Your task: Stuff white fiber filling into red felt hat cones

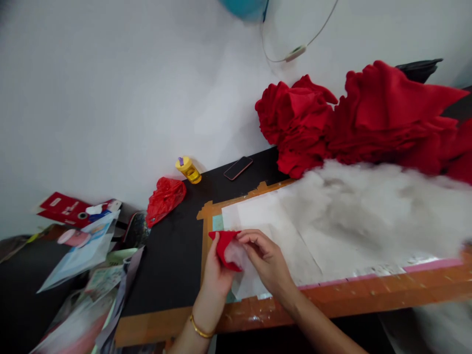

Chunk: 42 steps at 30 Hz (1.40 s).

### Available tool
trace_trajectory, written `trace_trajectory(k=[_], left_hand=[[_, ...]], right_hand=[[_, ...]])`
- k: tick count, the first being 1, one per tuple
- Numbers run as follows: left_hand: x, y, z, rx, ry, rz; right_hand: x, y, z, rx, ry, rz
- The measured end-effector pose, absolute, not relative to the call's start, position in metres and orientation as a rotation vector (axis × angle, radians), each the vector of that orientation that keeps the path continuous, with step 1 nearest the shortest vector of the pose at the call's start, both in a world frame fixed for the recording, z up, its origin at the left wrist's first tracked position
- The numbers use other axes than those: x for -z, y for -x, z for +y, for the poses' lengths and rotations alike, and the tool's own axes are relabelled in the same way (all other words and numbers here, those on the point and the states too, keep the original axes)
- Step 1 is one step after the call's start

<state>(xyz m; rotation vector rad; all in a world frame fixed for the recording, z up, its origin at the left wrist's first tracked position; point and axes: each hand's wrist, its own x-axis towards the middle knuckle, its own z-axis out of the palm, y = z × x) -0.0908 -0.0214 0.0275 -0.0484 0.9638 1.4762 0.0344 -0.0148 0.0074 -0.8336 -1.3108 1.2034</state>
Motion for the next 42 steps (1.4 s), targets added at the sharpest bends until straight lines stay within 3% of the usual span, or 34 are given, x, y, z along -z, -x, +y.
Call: trace_trajectory(k=[6,9,15,23,34,42], left_hand=[[-0.033,0.106,-0.012,-1.543,0.09,0.975],[-0.034,0.104,-0.011,-1.537,0.086,0.966],[-0.029,0.088,-0.022,-1.486,0.022,0.942],[-0.025,0.083,-0.033,-1.496,0.039,0.901],[-0.006,0.074,-0.034,-1.556,-0.047,1.045],[-0.009,0.087,-0.028,-1.45,-0.05,0.931]], right_hand=[[0.0,-0.062,-0.034,-0.791,1.06,-1.705],[0.01,-0.056,-0.043,-0.819,1.122,-1.819],[-0.003,-0.039,-0.026,-0.943,1.176,-1.512],[0.015,-0.028,-0.028,-0.281,0.937,-1.993],[0.01,-0.038,-0.017,-0.727,1.202,-1.705],[0.014,-0.038,-0.032,-0.263,0.776,-2.068]])
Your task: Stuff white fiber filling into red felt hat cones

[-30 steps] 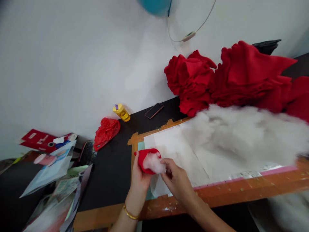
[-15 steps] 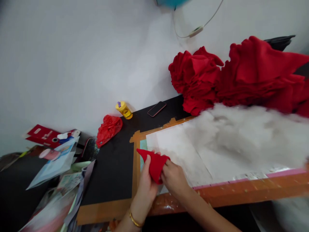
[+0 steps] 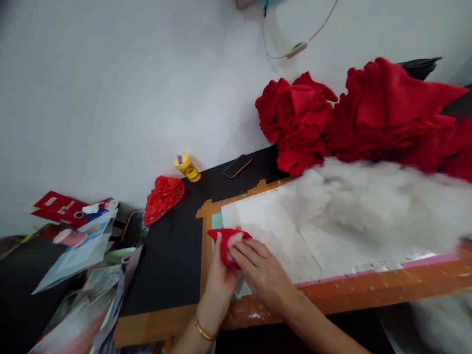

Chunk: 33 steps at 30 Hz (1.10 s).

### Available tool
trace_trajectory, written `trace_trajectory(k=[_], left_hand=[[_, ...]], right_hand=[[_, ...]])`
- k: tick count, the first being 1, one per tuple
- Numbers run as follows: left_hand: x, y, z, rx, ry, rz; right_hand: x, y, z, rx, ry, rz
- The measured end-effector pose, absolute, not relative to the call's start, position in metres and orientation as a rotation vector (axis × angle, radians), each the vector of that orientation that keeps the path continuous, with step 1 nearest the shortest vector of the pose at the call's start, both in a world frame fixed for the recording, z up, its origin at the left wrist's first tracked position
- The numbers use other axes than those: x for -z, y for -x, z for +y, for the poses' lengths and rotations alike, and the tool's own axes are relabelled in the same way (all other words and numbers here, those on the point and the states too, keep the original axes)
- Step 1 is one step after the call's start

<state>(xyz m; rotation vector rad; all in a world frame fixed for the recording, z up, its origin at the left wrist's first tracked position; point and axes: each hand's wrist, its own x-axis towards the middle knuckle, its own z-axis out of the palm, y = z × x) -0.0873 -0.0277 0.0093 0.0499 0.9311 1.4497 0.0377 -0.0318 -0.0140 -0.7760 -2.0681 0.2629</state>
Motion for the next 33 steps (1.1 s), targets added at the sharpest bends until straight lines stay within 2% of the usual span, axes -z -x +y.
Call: trace_trajectory(k=[3,8,11,14,18,25,29,33], left_hand=[[-0.015,0.076,-0.038,-1.51,-0.167,0.983],[-0.02,0.073,-0.043,-1.53,-0.298,1.002],[-0.019,0.078,-0.036,-1.546,-0.211,1.063],[-0.016,0.086,-0.028,-1.499,-0.045,1.016],[-0.013,0.088,-0.026,-1.392,-0.025,0.954],[-0.018,0.072,-0.036,-1.574,-0.229,1.092],[-0.017,0.078,-0.034,-1.533,-0.175,1.138],[-0.019,0.091,-0.023,-1.48,0.003,1.132]], right_hand=[[0.014,-0.028,-0.028,-0.231,0.81,-2.127],[0.008,-0.029,-0.027,-0.509,0.694,-2.076],[0.007,-0.039,-0.025,-0.626,0.792,-1.896],[0.005,-0.047,-0.025,-0.549,0.858,-1.774],[0.006,-0.04,-0.028,-0.43,0.72,-1.989],[0.028,-0.016,-0.026,-0.174,0.946,-2.187],[0.024,-0.018,-0.033,-0.246,0.823,-2.211],[0.007,-0.038,-0.034,-0.53,0.753,-2.068]])
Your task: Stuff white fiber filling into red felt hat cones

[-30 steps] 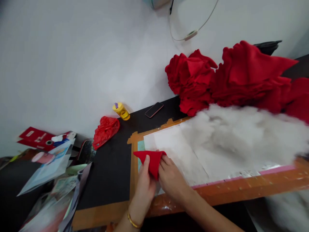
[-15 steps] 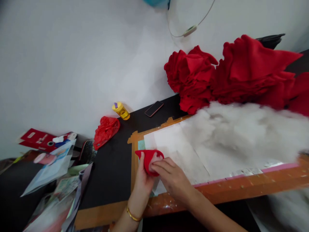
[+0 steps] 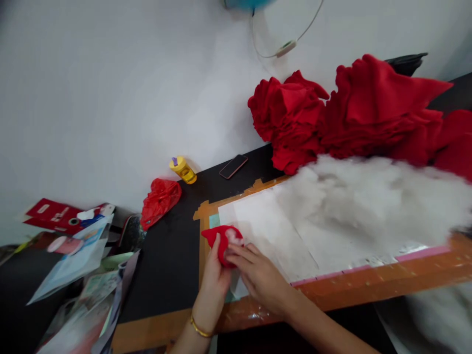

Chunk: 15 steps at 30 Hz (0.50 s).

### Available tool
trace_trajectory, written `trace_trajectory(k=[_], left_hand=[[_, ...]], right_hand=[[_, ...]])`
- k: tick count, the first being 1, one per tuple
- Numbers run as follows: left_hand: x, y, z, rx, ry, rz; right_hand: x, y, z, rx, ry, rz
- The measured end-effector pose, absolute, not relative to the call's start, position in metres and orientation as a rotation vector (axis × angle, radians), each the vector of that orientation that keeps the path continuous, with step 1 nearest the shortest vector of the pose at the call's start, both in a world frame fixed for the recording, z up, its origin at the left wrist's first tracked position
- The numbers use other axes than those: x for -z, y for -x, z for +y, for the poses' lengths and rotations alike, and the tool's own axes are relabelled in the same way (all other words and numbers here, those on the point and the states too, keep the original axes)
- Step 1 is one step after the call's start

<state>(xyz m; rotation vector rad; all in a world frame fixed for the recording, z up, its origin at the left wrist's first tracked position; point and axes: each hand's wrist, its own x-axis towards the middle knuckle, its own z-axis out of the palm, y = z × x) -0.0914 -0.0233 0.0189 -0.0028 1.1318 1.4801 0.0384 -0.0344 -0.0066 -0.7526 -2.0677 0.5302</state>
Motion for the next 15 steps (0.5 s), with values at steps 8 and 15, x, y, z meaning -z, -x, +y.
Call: trace_trajectory(k=[8,15], left_hand=[[-0.021,0.08,-0.029,-1.435,-0.03,1.067],[-0.027,0.093,-0.024,-1.394,0.108,1.04]], right_hand=[[0.009,-0.033,-0.029,-0.29,0.914,-2.102],[0.009,-0.041,-0.033,-0.604,0.885,-1.99]])
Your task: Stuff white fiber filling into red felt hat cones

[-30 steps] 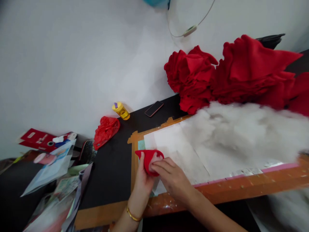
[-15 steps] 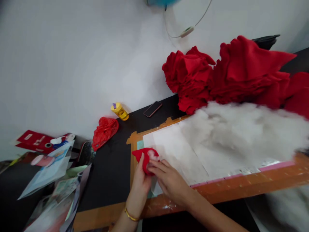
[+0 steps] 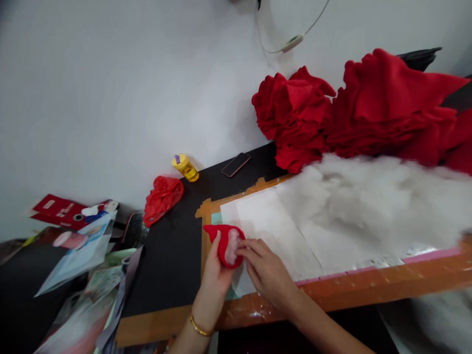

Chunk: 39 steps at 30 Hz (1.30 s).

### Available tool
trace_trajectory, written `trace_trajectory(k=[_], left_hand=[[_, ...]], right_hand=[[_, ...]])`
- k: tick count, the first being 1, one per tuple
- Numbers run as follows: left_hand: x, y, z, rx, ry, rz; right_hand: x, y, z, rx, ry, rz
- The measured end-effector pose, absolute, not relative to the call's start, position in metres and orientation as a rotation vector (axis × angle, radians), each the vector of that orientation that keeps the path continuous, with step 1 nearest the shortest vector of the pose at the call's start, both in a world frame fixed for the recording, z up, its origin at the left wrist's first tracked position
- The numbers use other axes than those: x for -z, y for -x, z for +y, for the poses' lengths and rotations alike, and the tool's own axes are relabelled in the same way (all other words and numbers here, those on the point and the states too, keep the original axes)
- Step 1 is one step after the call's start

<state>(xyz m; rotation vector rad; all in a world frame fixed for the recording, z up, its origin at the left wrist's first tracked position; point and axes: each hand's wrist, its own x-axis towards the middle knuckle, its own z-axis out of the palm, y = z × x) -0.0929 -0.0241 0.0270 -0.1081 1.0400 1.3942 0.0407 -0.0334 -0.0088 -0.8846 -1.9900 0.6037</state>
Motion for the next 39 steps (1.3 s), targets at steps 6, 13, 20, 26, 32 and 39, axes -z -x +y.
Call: trace_trajectory(k=[6,13,20,26,32,39], left_hand=[[-0.022,0.084,-0.03,-1.384,-0.005,1.047],[-0.014,0.078,-0.038,-1.479,-0.334,1.186],[-0.02,0.09,-0.031,-1.342,-0.588,1.229],[-0.024,0.077,-0.029,-1.26,-0.757,1.297],[-0.028,0.074,-0.027,-1.256,-0.83,1.294],[-0.017,0.084,-0.029,-1.218,-0.518,1.084]], right_hand=[[0.015,-0.035,-0.022,-0.21,0.913,-2.063],[0.021,-0.044,-0.027,-0.509,0.796,-1.944],[0.005,-0.073,-0.011,-0.851,1.141,-1.66],[-0.001,-0.049,0.006,-1.101,0.949,-1.783],[0.006,-0.027,0.0,-1.264,1.002,-1.592],[0.005,-0.043,0.009,-1.349,1.21,-1.426]])
